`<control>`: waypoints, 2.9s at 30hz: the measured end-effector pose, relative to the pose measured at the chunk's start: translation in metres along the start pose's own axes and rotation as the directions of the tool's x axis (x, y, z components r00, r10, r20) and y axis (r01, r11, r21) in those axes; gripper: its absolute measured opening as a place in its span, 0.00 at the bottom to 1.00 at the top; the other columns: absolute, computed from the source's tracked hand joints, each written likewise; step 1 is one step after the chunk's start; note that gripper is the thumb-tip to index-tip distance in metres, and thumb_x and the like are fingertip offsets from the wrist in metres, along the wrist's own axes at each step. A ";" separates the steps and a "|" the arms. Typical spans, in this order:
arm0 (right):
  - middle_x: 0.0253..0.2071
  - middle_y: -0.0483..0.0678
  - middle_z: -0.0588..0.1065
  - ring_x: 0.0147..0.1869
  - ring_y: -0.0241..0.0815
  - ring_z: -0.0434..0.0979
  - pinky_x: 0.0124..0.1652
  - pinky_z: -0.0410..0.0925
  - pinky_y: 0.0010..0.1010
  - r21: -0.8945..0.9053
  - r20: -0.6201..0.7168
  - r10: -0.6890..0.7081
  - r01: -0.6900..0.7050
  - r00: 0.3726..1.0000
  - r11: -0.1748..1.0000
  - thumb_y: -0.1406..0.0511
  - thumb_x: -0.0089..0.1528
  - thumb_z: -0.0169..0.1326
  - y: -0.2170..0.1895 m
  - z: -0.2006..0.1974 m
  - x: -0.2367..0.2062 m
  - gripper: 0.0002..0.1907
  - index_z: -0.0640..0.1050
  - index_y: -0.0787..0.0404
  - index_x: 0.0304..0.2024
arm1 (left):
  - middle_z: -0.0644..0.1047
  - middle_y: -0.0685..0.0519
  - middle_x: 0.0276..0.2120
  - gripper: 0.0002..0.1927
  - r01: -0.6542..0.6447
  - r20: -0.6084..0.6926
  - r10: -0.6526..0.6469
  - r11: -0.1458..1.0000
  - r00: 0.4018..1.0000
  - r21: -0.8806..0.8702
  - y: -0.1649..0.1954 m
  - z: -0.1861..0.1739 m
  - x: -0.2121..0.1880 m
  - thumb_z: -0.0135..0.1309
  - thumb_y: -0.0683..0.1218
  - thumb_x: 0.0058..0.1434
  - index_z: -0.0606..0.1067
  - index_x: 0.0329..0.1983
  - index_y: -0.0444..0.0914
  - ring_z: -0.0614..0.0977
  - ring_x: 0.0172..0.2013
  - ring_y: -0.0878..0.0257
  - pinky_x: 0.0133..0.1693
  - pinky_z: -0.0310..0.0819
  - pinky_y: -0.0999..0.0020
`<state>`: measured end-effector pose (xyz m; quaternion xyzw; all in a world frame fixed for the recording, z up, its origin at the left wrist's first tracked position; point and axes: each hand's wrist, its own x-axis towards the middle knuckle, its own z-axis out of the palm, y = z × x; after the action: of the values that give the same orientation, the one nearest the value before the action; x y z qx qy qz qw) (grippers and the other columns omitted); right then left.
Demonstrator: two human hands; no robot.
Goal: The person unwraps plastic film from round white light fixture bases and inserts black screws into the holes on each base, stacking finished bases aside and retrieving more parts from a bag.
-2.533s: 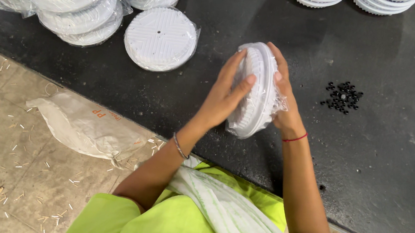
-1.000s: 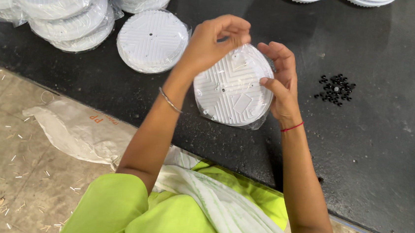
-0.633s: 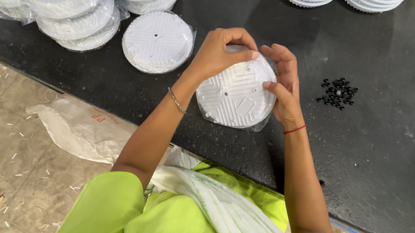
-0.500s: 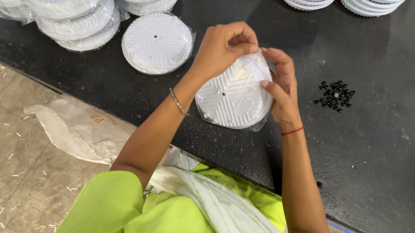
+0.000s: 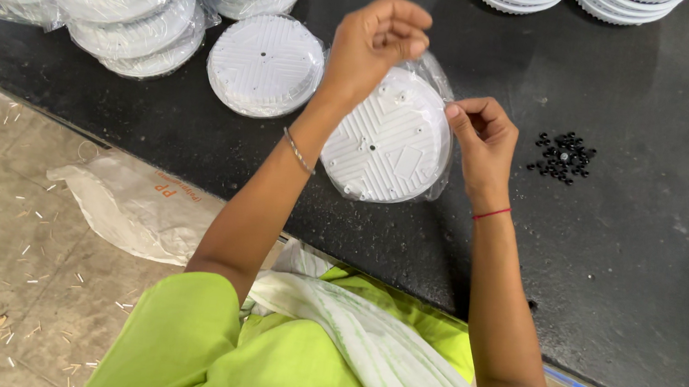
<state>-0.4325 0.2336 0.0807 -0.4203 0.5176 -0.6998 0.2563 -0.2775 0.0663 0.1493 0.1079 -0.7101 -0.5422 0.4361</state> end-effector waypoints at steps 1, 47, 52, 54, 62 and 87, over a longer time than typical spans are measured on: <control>0.38 0.39 0.78 0.41 0.26 0.73 0.44 0.68 0.18 -0.009 0.000 -0.002 0.002 1.000 1.000 0.68 0.68 0.61 0.003 -0.001 0.000 0.05 0.78 0.64 0.41 | 0.83 0.50 0.40 0.14 0.018 -0.005 -0.018 1.000 1.000 -0.021 -0.003 -0.004 0.002 0.64 0.36 0.63 0.77 0.51 0.34 0.85 0.41 0.69 0.47 0.82 0.75; 0.65 0.51 0.69 0.67 0.39 0.70 0.66 0.65 0.31 0.114 0.159 -0.013 -0.006 0.987 0.993 0.65 0.71 0.47 0.009 -0.004 0.003 0.25 0.64 0.64 0.70 | 0.66 0.43 0.70 0.21 -0.089 0.071 0.061 0.842 0.996 0.532 0.014 0.038 -0.051 0.53 0.50 0.74 0.70 0.67 0.43 0.69 0.71 0.43 0.70 0.64 0.54; 0.72 0.52 0.64 0.74 0.40 0.64 0.72 0.60 0.31 0.239 0.174 -0.036 -0.007 0.984 0.971 0.63 0.75 0.40 -0.015 -0.008 -0.001 0.26 0.60 0.62 0.75 | 0.63 0.41 0.71 0.24 -0.138 0.117 0.087 0.808 0.989 0.573 0.026 0.059 -0.058 0.55 0.50 0.71 0.67 0.68 0.43 0.66 0.70 0.40 0.68 0.64 0.51; 0.74 0.51 0.63 0.76 0.40 0.64 0.72 0.60 0.31 0.128 0.187 -0.078 0.055 0.979 0.990 0.64 0.75 0.41 -0.018 -0.006 -0.003 0.26 0.62 0.63 0.75 | 0.61 0.40 0.72 0.24 -0.143 0.114 0.094 0.805 0.989 0.575 0.030 0.060 -0.059 0.53 0.48 0.72 0.66 0.71 0.45 0.66 0.70 0.40 0.68 0.64 0.51; 0.73 0.48 0.65 0.68 0.40 0.71 0.66 0.67 0.33 -0.015 0.256 -0.099 0.106 0.962 0.994 0.67 0.73 0.48 -0.025 0.003 -0.011 0.28 0.62 0.62 0.75 | 0.65 0.48 0.73 0.25 -0.189 0.150 0.119 0.720 0.982 0.668 0.038 0.038 -0.065 0.52 0.45 0.73 0.68 0.72 0.51 0.68 0.71 0.47 0.70 0.64 0.52; 0.66 0.54 0.72 0.66 0.49 0.78 0.58 0.76 0.35 -0.442 0.232 -0.452 0.507 0.862 0.740 0.74 0.69 0.52 -0.058 0.020 -0.023 0.13 0.77 0.63 0.56 | 0.71 0.51 0.66 0.24 -0.282 0.201 0.208 0.524 0.957 0.804 0.067 0.026 -0.076 0.58 0.51 0.69 0.71 0.68 0.49 0.74 0.64 0.52 0.65 0.64 0.51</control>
<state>-0.3994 0.2608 0.1298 -0.6277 0.5363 -0.5639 -0.0191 -0.2301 0.1577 0.1677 0.1766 -0.9050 -0.0840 0.3778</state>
